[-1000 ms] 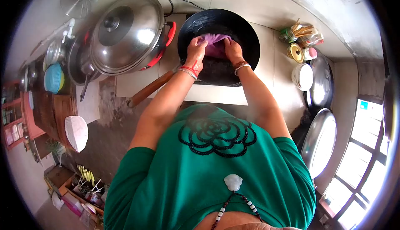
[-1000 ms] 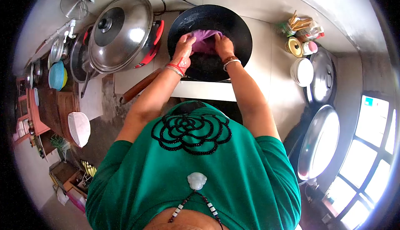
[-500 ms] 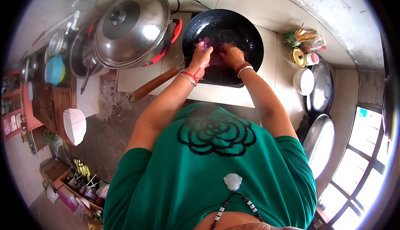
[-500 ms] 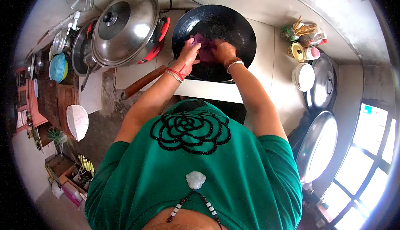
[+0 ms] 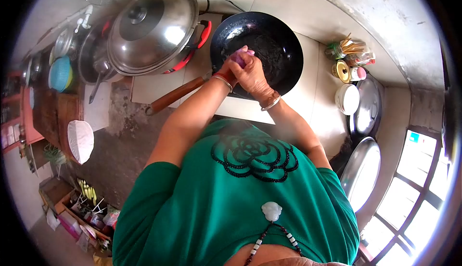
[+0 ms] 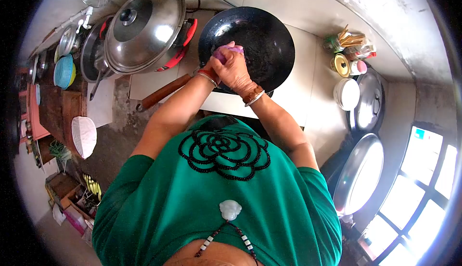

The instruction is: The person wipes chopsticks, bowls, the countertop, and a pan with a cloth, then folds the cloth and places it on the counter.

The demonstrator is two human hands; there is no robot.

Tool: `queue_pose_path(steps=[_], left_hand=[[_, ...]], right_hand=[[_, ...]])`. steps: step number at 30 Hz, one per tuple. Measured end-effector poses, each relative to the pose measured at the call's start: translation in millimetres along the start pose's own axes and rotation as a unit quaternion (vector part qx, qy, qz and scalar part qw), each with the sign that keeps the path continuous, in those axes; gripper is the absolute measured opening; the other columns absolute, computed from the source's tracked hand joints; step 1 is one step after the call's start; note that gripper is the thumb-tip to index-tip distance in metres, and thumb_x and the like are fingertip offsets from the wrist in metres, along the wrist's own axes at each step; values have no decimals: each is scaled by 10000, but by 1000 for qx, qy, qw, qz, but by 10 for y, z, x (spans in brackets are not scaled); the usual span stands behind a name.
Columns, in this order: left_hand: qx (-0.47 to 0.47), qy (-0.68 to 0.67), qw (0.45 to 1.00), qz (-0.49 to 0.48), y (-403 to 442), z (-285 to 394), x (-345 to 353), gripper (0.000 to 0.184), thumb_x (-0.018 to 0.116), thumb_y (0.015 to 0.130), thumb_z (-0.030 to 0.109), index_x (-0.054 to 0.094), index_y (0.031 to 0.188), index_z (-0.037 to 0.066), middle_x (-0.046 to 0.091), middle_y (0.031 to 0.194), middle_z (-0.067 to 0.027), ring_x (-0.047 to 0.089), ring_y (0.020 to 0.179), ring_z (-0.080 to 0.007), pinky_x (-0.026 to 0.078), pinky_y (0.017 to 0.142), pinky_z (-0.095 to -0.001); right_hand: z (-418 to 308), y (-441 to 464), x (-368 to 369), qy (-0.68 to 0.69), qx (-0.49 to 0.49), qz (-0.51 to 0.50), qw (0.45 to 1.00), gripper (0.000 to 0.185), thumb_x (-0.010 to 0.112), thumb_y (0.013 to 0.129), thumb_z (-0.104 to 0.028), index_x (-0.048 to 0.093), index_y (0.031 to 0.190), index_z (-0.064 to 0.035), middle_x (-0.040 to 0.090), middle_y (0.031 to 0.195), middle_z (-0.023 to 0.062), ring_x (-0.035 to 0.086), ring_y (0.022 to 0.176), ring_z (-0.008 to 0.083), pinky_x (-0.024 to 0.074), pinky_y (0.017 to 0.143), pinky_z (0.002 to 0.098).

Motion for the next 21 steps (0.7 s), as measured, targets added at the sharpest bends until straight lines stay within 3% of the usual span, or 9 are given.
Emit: queue_pose_path(steps=[1,2,3,4,7,9,15,17,21], left_hand=[[-1,-2,1000,-1,135,-147,-144,286,420,947,356,573,958,114,595,921,-59,590,885,-205,490,812,-380],[70,-141,971,-177,257,-236,-25,282,431,942,359,575,939,117,594,911,-55,588,857,-198,487,805,-369],[107,-32,991,-68,159,-126,39,291,438,937,374,577,913,120,596,884,-53,587,842,-197,487,791,-362],[116,83,989,48,26,-18,119,302,445,933,389,579,887,123,597,858,-50,586,828,-196,488,777,-355],[78,90,963,240,-127,-1,337,376,499,888,450,614,902,93,622,842,-57,605,739,-181,501,668,-330],[71,212,938,264,-316,46,575,395,533,898,436,613,1010,66,621,939,-24,595,823,-137,488,720,-307],[283,538,735,298,-212,431,244,285,669,812,269,643,904,0,634,793,-44,580,734,-128,464,680,-272],[351,496,741,286,-104,576,-177,375,649,742,111,567,1084,-19,626,910,-102,597,828,-170,470,760,-286],[318,531,707,342,-333,639,21,518,601,707,131,486,1197,8,588,1092,-241,584,1013,-333,447,886,-342]], right_hand=[[127,15,26,-2,1,0,1000,199,613,807,-179,621,915,-11,629,772,195,636,732,284,495,695,336],[275,46,9,-38,-64,59,996,222,608,808,-191,617,922,-1,632,845,217,635,802,323,502,717,361],[349,54,-32,-74,-129,116,982,244,604,809,-204,613,928,9,635,919,239,633,872,363,509,739,386],[547,94,-31,-56,-12,77,995,255,606,813,-229,620,934,-4,634,913,247,619,886,395,512,742,420],[792,183,-140,-122,72,120,983,273,579,854,-286,620,895,-20,627,812,247,607,801,436,508,679,451],[1206,222,-234,-119,89,163,975,285,530,899,-294,614,870,-23,628,857,253,605,831,425,494,706,455],[1972,303,-294,-283,140,-5,949,492,397,933,-427,609,951,17,615,961,278,586,920,438,456,825,485],[2046,208,-342,-241,250,12,938,449,467,904,-410,591,1000,10,602,999,294,581,954,430,454,845,484],[1748,8,-67,-261,117,-137,948,410,587,829,-347,559,1070,-17,601,1010,278,580,975,411,465,836,468]])
Point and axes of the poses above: each hand's wrist, its own y-axis towards the middle knuckle, its own x-axis out of the palm, z = x × y, the point moved 6 cm from there along y, towards the middle knuckle
